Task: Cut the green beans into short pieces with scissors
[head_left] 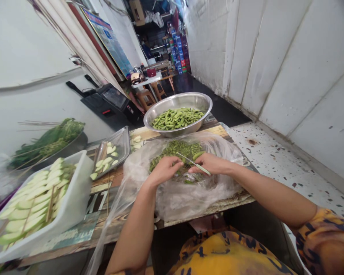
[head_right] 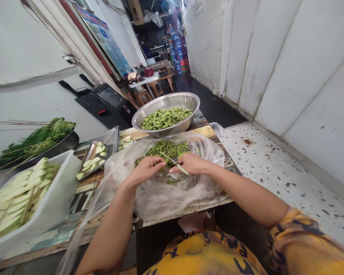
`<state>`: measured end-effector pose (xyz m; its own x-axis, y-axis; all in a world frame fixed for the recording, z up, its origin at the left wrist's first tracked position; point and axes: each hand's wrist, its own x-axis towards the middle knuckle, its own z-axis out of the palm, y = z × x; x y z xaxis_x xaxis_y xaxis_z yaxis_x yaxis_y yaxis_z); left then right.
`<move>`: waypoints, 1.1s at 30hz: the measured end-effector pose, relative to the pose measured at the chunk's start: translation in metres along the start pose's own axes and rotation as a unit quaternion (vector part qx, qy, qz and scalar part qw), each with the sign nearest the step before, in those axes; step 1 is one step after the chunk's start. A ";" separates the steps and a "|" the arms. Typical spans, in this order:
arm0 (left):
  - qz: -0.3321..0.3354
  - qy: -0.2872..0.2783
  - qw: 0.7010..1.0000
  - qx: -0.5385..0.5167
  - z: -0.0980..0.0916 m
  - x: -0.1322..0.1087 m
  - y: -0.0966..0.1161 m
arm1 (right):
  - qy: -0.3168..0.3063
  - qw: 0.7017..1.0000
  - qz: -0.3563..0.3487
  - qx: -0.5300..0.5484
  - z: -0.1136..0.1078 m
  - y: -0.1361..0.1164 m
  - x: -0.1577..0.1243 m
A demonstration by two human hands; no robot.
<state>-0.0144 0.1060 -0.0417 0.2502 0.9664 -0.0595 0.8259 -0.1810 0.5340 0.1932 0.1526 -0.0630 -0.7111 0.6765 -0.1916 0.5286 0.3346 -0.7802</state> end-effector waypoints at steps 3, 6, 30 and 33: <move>-0.016 -0.002 0.999 -0.029 0.002 0.001 0.000 | 0.015 1.000 -0.001 -0.020 0.001 -0.001 0.000; -0.029 -0.002 0.996 -0.087 0.004 0.001 0.001 | 0.009 1.000 -0.009 0.013 0.002 0.000 0.001; -0.121 0.046 0.831 -0.541 0.008 0.005 0.000 | -0.031 0.966 0.000 0.257 0.009 -0.005 0.001; -0.132 0.043 0.840 -0.525 0.009 0.004 0.002 | -0.022 0.971 -0.004 0.239 0.006 -0.004 0.001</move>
<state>-0.0075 0.1081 -0.0487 0.0539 0.9650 -0.2567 -0.0654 0.2599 0.9634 0.1875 0.1475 -0.0638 -0.7385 0.6433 -0.2020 0.2558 -0.0099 -0.9667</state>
